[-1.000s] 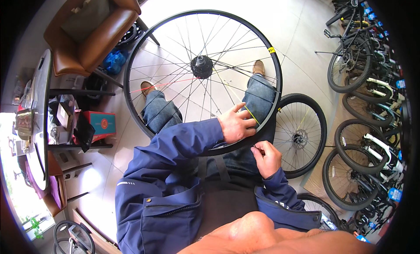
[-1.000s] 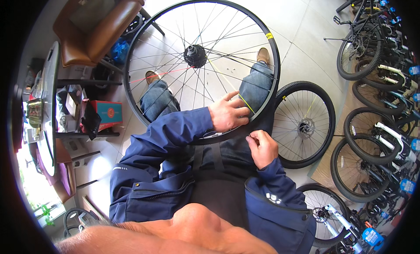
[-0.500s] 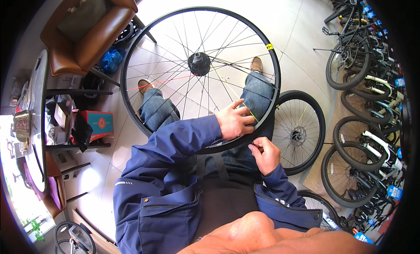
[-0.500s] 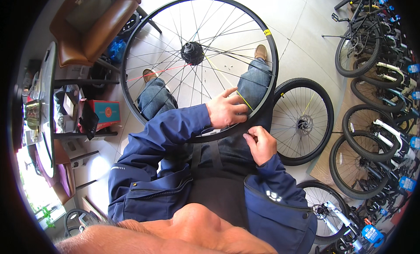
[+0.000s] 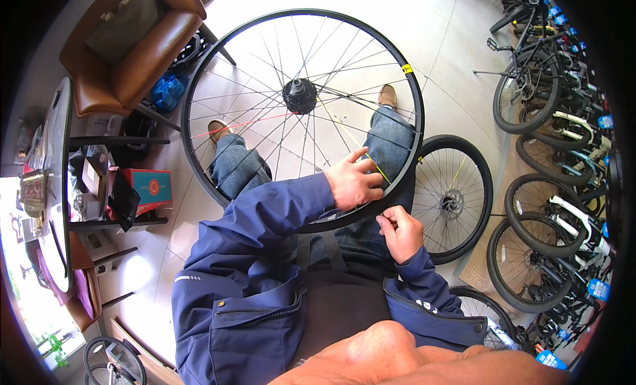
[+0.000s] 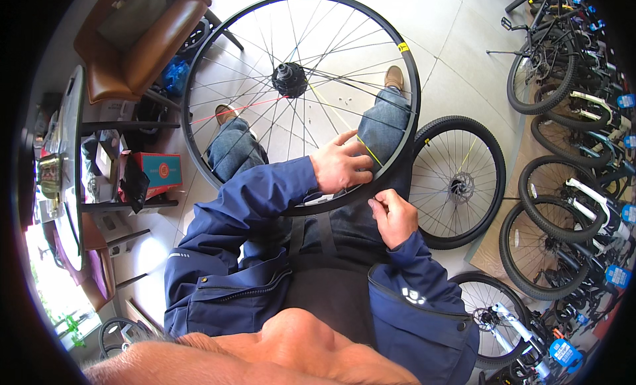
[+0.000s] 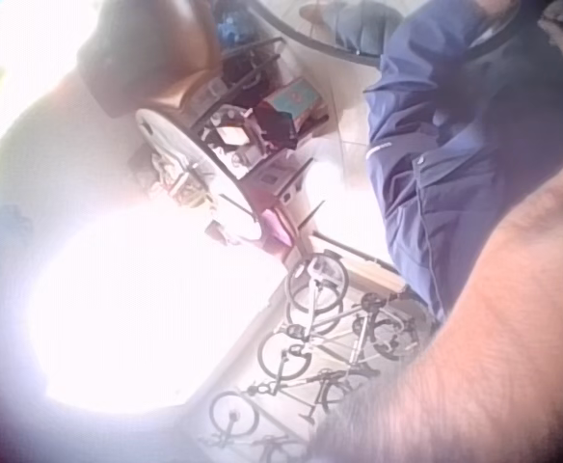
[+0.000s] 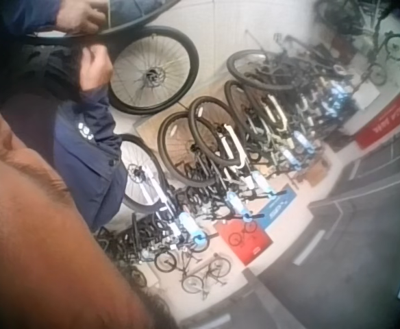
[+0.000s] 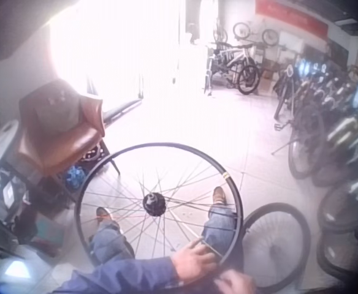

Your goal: The person laces a bicycle wheel by threading spokes through the rim and hub, then adjusts spoke tension by hand. The person repeats this process on a second wheel, rotating each wheel to access different spoke positions.

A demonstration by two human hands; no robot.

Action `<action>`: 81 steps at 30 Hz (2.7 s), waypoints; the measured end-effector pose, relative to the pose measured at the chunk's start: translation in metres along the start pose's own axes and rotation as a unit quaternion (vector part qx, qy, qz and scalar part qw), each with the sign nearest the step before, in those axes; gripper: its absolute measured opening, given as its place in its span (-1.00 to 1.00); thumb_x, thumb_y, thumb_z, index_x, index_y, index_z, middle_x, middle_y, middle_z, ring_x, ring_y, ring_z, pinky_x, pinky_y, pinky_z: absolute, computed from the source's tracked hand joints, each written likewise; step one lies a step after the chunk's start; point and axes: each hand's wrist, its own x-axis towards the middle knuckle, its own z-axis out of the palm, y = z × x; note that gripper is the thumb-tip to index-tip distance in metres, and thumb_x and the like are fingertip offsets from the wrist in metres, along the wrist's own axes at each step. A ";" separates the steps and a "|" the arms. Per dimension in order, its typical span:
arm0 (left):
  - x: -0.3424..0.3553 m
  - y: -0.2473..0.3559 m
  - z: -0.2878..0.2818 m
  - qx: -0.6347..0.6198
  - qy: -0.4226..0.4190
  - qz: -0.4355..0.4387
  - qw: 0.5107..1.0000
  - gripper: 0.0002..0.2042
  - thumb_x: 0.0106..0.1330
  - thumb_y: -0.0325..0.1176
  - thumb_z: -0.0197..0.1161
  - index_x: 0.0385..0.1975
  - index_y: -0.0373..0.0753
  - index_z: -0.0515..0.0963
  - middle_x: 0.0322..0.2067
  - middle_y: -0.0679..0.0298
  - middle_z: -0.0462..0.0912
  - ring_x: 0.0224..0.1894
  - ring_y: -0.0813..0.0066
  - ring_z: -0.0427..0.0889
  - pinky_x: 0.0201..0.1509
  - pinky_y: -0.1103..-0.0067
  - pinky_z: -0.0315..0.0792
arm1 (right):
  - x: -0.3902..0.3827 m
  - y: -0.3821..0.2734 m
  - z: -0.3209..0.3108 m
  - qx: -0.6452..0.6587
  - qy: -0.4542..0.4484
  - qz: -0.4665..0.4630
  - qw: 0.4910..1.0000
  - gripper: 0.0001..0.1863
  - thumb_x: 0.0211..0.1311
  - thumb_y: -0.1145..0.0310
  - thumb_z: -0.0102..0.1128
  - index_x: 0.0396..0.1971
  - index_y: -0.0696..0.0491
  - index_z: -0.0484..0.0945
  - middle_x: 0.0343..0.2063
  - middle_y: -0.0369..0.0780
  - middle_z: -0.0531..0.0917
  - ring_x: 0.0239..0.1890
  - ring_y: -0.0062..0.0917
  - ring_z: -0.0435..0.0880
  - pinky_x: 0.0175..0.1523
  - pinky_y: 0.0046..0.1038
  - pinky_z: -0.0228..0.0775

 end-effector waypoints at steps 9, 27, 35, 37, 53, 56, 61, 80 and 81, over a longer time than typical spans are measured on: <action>0.000 -0.004 0.000 -0.014 -0.009 0.015 1.000 -0.77 0.25 -0.20 0.34 -0.10 0.09 0.72 0.01 0.51 0.69 0.31 0.35 0.59 0.62 -0.10 0.28 | 0.000 -0.003 0.002 0.010 0.002 0.018 1.000 -0.86 0.58 0.35 0.32 -0.12 0.12 0.66 -0.43 -0.15 0.82 -0.41 -0.39 0.87 -0.25 -0.39 0.67; 0.000 0.000 -0.003 0.012 -0.002 0.008 1.000 -0.77 0.24 -0.19 0.35 -0.11 0.05 0.72 -0.04 0.51 0.70 0.25 0.37 0.62 0.61 -0.02 0.34 | 0.002 -0.002 0.005 0.025 0.004 0.022 0.999 -0.85 0.53 0.37 0.39 -0.09 0.12 0.64 -0.42 -0.14 0.83 -0.41 -0.39 0.88 -0.26 -0.38 0.66; -0.001 -0.003 -0.002 0.000 -0.004 0.014 1.000 -0.80 0.26 -0.21 0.35 -0.13 0.04 0.72 -0.08 0.52 0.70 0.21 0.38 0.65 0.60 0.00 0.35 | 0.004 -0.004 0.007 0.026 0.000 0.032 0.999 -0.87 0.58 0.35 0.32 -0.09 0.10 0.64 -0.41 -0.14 0.83 -0.43 -0.36 0.87 -0.27 -0.35 0.66; -0.001 0.000 -0.002 0.017 0.001 0.012 1.000 -0.80 0.26 -0.21 0.35 -0.13 0.04 0.72 -0.09 0.53 0.71 0.20 0.38 0.65 0.59 0.00 0.36 | 0.004 -0.005 0.006 0.015 -0.001 0.029 0.999 -0.86 0.54 0.36 0.38 -0.11 0.09 0.63 -0.43 -0.16 0.81 -0.45 -0.37 0.86 -0.29 -0.36 0.64; 0.002 -0.002 -0.006 0.000 -0.016 0.015 1.000 -0.80 0.26 -0.21 0.34 -0.14 0.04 0.72 -0.09 0.51 0.71 0.18 0.36 0.66 0.57 0.06 0.39 | 0.005 -0.004 0.006 0.021 -0.006 0.034 0.999 -0.85 0.51 0.37 0.43 -0.14 0.10 0.65 -0.46 -0.17 0.79 -0.46 -0.41 0.85 -0.29 -0.41 0.63; 0.001 -0.002 -0.006 -0.001 -0.017 0.016 1.000 -0.79 0.26 -0.21 0.34 -0.13 0.04 0.72 -0.09 0.52 0.71 0.17 0.36 0.66 0.56 0.06 0.40 | 0.005 -0.006 0.007 0.040 0.028 -0.005 0.999 -0.85 0.60 0.32 0.32 -0.15 0.10 0.66 -0.45 -0.15 0.82 -0.44 -0.39 0.87 -0.28 -0.38 0.65; 0.000 -0.001 -0.004 0.002 0.006 0.011 1.000 -0.78 0.25 -0.22 0.35 -0.12 0.04 0.73 -0.08 0.53 0.71 0.18 0.37 0.65 0.56 0.06 0.40 | 0.005 -0.007 0.003 0.029 0.004 0.025 0.999 -0.84 0.55 0.32 0.38 -0.16 0.09 0.66 -0.45 -0.18 0.81 -0.46 -0.39 0.85 -0.29 -0.40 0.64; 0.002 -0.004 -0.009 -0.053 0.027 0.022 0.998 -0.76 0.21 -0.22 0.35 -0.13 0.01 0.72 -0.04 0.46 0.71 0.21 0.28 0.66 0.52 0.17 0.43 | 0.005 -0.007 0.002 -0.020 -0.029 0.019 0.999 -0.86 0.62 0.30 0.27 -0.12 0.06 0.66 -0.50 -0.18 0.80 -0.45 -0.35 0.85 -0.30 -0.34 0.64; 0.003 -0.005 -0.010 -0.054 0.027 0.024 0.998 -0.77 0.20 -0.22 0.35 -0.14 0.00 0.72 -0.05 0.46 0.71 0.19 0.28 0.66 0.51 0.19 0.45 | 0.006 -0.007 0.001 -0.020 -0.029 0.006 0.999 -0.86 0.63 0.30 0.26 -0.11 0.06 0.66 -0.50 -0.19 0.80 -0.45 -0.36 0.85 -0.30 -0.34 0.64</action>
